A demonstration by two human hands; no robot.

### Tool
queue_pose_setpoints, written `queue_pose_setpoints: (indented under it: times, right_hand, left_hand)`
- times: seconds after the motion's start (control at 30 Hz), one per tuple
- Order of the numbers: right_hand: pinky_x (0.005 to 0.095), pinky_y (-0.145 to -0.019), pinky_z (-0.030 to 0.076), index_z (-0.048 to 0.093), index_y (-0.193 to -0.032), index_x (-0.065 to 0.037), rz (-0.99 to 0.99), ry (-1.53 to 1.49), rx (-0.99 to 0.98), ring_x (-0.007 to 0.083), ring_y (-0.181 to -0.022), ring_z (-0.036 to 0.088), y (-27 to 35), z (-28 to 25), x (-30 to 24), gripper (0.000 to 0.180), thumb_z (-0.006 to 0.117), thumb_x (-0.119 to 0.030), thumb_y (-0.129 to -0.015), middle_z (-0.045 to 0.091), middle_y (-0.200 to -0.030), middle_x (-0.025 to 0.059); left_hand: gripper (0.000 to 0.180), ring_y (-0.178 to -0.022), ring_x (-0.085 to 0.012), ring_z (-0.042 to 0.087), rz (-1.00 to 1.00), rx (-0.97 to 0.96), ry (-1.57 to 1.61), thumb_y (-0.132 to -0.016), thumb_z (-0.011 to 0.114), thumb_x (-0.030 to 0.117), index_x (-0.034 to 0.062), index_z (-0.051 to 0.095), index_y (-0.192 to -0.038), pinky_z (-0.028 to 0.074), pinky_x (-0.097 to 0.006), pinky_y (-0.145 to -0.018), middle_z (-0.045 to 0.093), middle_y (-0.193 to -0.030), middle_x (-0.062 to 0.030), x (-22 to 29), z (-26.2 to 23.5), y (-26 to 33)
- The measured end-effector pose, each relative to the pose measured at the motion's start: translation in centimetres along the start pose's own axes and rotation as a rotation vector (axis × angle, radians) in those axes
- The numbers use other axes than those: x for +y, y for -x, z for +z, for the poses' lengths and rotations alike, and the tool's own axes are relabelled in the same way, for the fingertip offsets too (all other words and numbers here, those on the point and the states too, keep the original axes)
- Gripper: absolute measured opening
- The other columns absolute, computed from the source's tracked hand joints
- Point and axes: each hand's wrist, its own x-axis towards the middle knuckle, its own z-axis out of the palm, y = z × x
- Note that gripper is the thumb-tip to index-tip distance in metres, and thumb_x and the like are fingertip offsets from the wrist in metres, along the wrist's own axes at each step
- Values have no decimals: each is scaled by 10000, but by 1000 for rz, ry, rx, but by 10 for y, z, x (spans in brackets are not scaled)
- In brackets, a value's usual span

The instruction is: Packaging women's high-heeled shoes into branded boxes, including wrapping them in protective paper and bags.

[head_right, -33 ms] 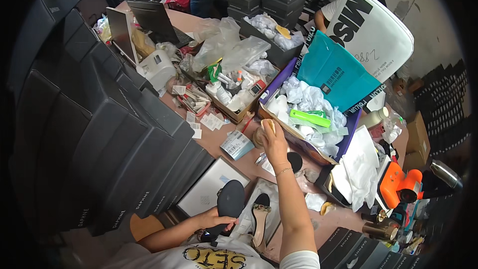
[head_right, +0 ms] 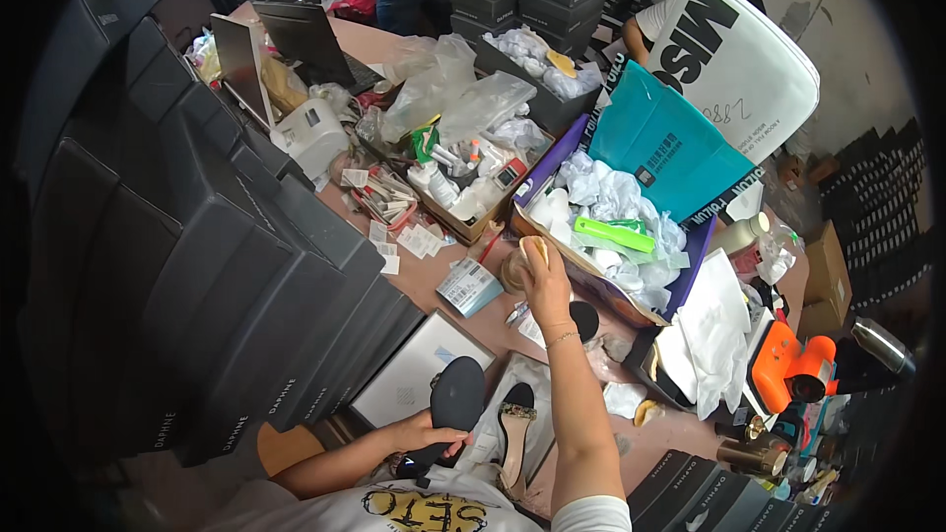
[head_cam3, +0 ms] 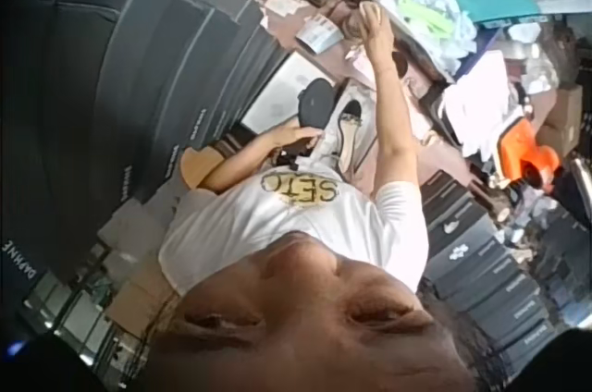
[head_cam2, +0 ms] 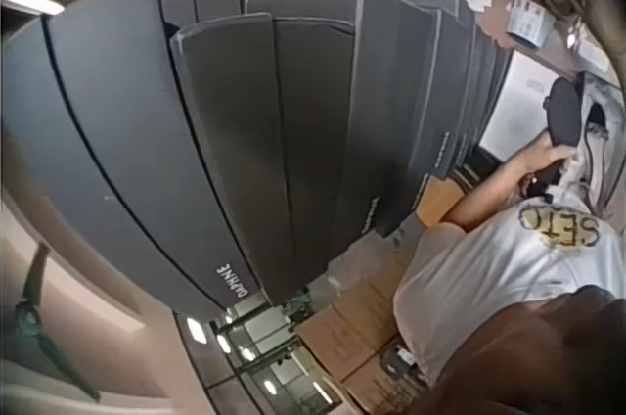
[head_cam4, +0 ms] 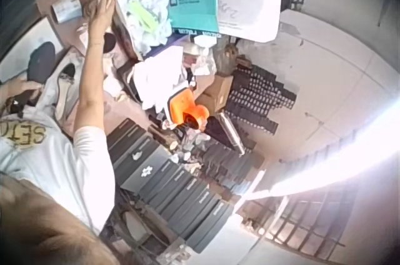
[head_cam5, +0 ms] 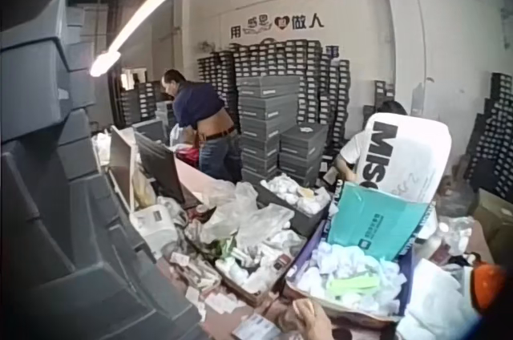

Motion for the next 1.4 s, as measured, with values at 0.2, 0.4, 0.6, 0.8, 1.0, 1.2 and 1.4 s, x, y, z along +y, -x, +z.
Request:
queue_pose_setpoints:
  times: [0.2,0.4,0.6,0.8,1.0,1.2,1.4]
  right_hand:
    - [400,-916,448,542,-1238,-90,78,-89,74,394,-1084,539,-2,-24,4,495,661,3,-766,547,-1185,212]
    - [365,-732,559,492,-1150,-52,860,-1152,920,180,-788,622,75,-60,37,276,608,-95,-903,600,-983,96]
    - [357,-900,454,533,-1208,22,348,-136,525,288,-1054,575,33,-44,3,420,668,-46,-816,588,-1139,156]
    - [411,-864,460,584,-1207,-138,128,53,48,372,-1034,547,3,-7,-8,377,642,-121,-834,530,-1160,188]
    - [405,-723,471,608,-1101,-17,109,-101,-17,347,-810,568,29,-52,-47,250,570,-162,-901,552,-866,195]
    - [350,-580,490,570,-930,-104,-175,-212,-441,250,-712,569,171,-121,-181,147,636,-136,-802,507,-787,69]
    - [371,-531,466,560,-897,-84,64,-22,-425,270,-646,583,175,-139,-195,183,677,-134,-766,498,-742,107]
  left_hand:
    - [249,-638,-109,534,-43,-57,-46,-940,527,208,-29,587,-988,452,-244,-600,559,-713,-39,14,-1,9]
    - [340,-647,-127,534,-115,-74,228,-933,500,277,-38,569,-1040,460,-246,-624,567,-757,-66,3,-13,12]
    - [255,-691,-119,568,-93,21,171,-917,546,238,-3,590,-988,495,-261,-645,596,-840,-59,0,-3,18]
    - [211,-685,-137,569,-66,-38,-35,-917,537,175,-22,590,-971,482,-276,-623,591,-788,-79,20,-8,33]
    - [179,-671,-134,563,16,-69,-19,-899,583,141,-20,581,-980,475,-275,-600,585,-776,-70,1,-2,42]
    - [119,-633,-103,562,-116,-95,-256,-848,655,66,17,578,-926,473,-243,-577,576,-724,-23,1,25,26]
    - [111,-649,-106,569,-167,-135,-246,-836,655,35,7,581,-914,473,-248,-574,589,-766,-35,-10,41,23]
